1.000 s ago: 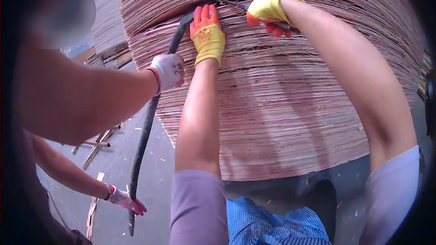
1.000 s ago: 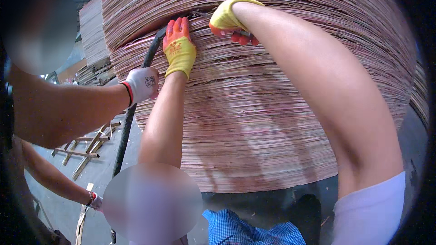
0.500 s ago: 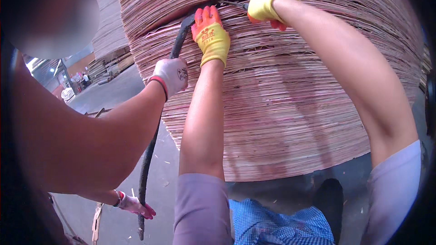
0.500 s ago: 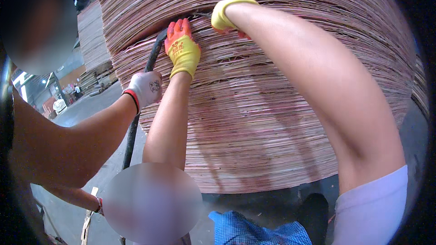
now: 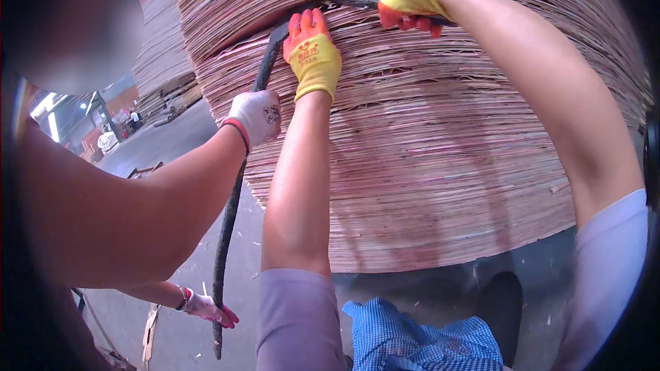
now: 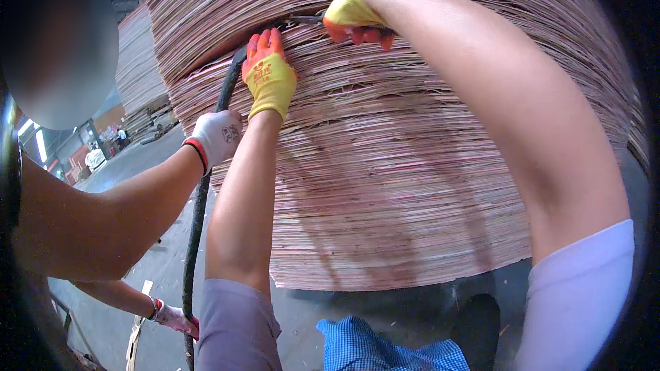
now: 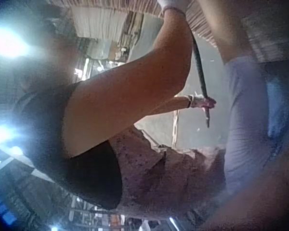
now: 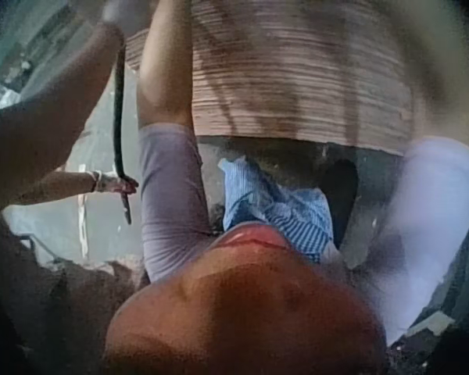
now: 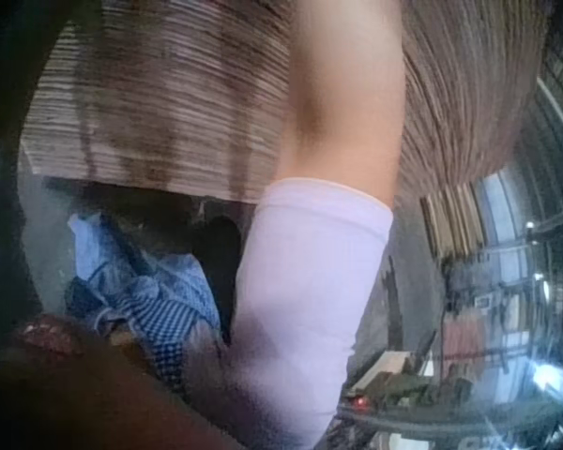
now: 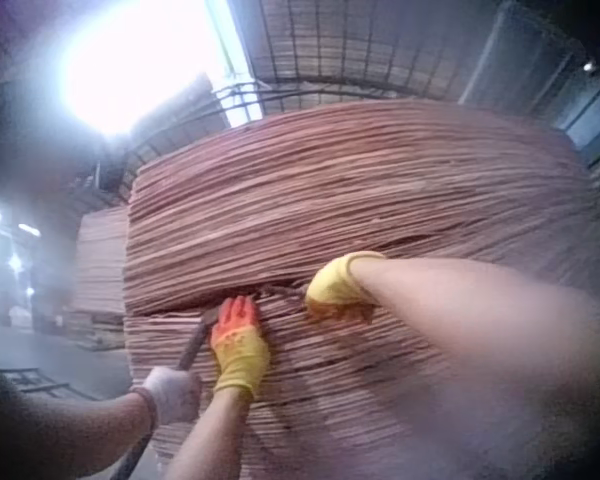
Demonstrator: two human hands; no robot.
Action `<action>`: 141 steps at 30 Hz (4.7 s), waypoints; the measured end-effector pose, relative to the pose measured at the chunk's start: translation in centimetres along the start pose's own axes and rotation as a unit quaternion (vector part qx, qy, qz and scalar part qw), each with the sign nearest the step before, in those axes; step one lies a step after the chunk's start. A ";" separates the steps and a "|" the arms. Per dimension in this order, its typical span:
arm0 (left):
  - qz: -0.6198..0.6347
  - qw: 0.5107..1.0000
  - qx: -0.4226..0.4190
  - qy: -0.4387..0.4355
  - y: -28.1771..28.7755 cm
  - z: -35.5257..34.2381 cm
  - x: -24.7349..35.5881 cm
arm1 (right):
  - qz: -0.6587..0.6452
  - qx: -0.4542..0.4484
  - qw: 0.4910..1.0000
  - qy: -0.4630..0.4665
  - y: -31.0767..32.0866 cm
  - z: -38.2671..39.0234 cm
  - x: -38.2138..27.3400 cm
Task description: Trimming the edges and separating layers of a large stack of plywood sheets using scissors.
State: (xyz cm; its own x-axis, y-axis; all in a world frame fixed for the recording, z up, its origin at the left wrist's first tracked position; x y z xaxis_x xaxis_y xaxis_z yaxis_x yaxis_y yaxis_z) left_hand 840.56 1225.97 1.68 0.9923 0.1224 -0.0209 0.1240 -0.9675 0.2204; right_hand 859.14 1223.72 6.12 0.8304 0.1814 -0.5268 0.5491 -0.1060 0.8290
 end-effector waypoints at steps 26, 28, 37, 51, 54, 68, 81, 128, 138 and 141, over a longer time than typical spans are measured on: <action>0.002 0.998 0.056 0.010 -0.7 0.8 -0.7 | 0.062 0.071 0.995 0.028 -0.2 0.9 0.3; 0.011 0.999 0.051 0.003 0.1 0.7 0.4 | 0.060 -0.019 0.998 -0.018 0.8 -0.2 1.1; -0.087 0.993 0.083 0.000 1.4 0.3 0.0 | 0.409 0.216 0.873 0.157 -0.3 1.5 -4.4; 0.049 0.998 -0.023 0.034 1.0 -0.6 -1.5 | 0.225 0.099 0.969 0.028 -0.7 3.5 -3.5; 0.055 0.997 -0.026 0.053 0.2 -1.0 -1.6 | 0.265 0.099 0.959 0.017 -0.3 1.7 -3.6; 0.057 0.996 -0.052 0.047 -0.1 -1.2 -1.6 | 0.426 0.057 0.903 0.006 -2.3 -4.9 -4.8; 0.071 0.995 0.053 0.035 0.0 0.0 -2.6 | 0.366 0.129 0.915 0.110 -2.8 -1.5 -7.5; 0.170 0.914 -0.369 -0.019 -3.1 22.3 3.4 | -0.778 -0.184 0.576 0.169 -33.4 19.8 29.8; 0.604 0.497 -0.610 0.128 8.6 36.7 16.2 | -0.807 -0.063 0.576 0.115 -26.1 20.7 29.0; 0.622 0.567 -0.525 0.127 10.0 37.1 16.7 | -0.771 -0.067 0.618 0.139 -24.4 21.6 27.0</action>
State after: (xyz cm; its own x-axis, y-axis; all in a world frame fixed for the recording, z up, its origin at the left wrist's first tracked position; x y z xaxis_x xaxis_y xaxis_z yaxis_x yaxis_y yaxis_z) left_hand 858.59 1210.08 -32.61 0.2568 -0.3536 0.8995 -0.8758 0.3084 0.3713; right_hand 870.17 1210.13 -32.41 -0.7288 0.1290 -0.6725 0.6390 0.4809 -0.6003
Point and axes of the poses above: each hand's wrist, its own z-axis away from the middle knuckle, its own y-axis out of the back of the hand, x = y × z, the point moved 9 cm from there along -z, towards the middle knuckle, and after that the axes turned 11 degrees about -z, right-handed, at the moved point
